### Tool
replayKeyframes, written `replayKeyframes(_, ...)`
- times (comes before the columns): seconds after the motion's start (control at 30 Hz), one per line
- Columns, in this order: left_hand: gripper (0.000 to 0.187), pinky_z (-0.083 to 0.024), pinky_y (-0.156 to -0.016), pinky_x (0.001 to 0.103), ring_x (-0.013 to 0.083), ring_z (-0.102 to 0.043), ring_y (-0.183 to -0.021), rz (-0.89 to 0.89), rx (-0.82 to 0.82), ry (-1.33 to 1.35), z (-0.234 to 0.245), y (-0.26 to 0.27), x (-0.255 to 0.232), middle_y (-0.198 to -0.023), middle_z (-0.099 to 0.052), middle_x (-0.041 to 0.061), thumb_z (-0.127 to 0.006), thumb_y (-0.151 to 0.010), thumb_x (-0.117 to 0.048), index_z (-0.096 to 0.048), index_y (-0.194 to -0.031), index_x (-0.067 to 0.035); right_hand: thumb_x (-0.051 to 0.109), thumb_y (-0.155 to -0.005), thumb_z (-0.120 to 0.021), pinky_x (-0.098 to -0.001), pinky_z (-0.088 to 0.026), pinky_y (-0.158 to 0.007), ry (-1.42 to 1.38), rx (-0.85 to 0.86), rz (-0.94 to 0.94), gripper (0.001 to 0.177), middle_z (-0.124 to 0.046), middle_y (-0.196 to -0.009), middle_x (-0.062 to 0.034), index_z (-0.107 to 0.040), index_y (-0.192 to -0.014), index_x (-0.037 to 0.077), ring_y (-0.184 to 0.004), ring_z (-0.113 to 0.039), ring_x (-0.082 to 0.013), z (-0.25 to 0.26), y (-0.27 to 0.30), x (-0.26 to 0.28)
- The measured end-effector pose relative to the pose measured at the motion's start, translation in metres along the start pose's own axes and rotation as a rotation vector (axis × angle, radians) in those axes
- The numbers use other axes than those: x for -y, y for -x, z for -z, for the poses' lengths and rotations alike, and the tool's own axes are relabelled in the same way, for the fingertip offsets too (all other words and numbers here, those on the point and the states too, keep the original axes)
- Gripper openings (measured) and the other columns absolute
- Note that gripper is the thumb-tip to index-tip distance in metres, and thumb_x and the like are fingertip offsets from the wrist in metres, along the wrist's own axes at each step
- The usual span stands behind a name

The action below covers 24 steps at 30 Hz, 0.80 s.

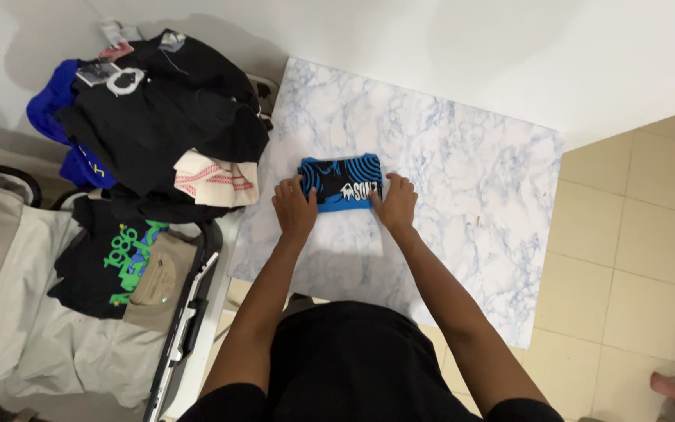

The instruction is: The person picks up a blue shirt from a pile of clothes, spreads it out on a marble-patterned surface, and folds it into a small rectangle.

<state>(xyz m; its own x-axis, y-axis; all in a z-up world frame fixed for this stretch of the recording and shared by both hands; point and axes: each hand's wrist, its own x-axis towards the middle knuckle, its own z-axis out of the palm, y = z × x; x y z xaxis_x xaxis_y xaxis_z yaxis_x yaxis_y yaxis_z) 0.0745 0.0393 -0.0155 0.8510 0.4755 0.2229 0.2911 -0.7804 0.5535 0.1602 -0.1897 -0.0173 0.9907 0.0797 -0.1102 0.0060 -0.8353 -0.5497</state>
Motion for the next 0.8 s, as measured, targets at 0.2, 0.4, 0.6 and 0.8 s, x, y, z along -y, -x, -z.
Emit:
replayKeyframes(0.2, 0.059, -0.039, -0.105, 0.054, 0.0398, -0.050, -0.130, -0.620, 0.211, -0.050, 0.028, 0.000, 0.018, -0.134, -0.057, 0.019, -0.074, -0.061, -0.018, -0.065, -0.118, -0.005, 0.027, -0.079, -0.078, -0.0541, -0.035, -0.107, 0.158, 0.159, 0.711, 0.064, -0.045, -0.144, -0.0272, -0.056, -0.135, 0.007, -0.129, -0.045, -0.0443, 0.022, 0.016, -0.001)
replayKeyframes(0.4, 0.054, -0.050, -0.100, 0.043, 0.0378, -0.052, -0.136, -0.589, 0.248, -0.009, -0.011, 0.000, 0.046, -0.145, -0.060, 0.016, -0.069, -0.076, -0.009, -0.068, -0.129, -0.007, 0.013, -0.084, -0.071, -0.0521, -0.038, -0.111, 0.273, 0.006, 0.729, 0.051, -0.052, -0.143, -0.0201, -0.065, -0.134, 0.017, -0.133, -0.049, -0.0389, 0.001, 0.008, -0.021)
replayKeyframes(0.6, 0.021, -0.051, -0.086, 0.049, 0.0319, -0.069, -0.098, -0.314, 0.204, 0.199, 0.022, -0.020, 0.021, -0.098, -0.078, 0.012, -0.071, -0.076, -0.016, -0.075, -0.096, -0.009, 0.016, -0.079, -0.074, -0.0498, -0.043, -0.106, -0.046, -0.065, 0.699, 0.038, -0.058, -0.139, -0.0205, -0.070, -0.117, 0.016, -0.129, -0.052, -0.0399, 0.019, 0.001, -0.018)
replayKeyframes(0.8, 0.036, -0.055, -0.079, 0.049, 0.0423, -0.071, -0.084, 0.078, 0.319, 0.508, 0.032, -0.034, -0.005, -0.089, -0.072, 0.026, -0.054, -0.099, -0.029, -0.059, -0.125, -0.004, 0.035, -0.107, -0.053, -0.0452, -0.051, -0.075, -0.316, 0.184, 0.099, 0.031, -0.071, -0.090, -0.0202, -0.063, -0.116, 0.007, -0.078, -0.067, -0.0392, 0.047, -0.008, 0.016)
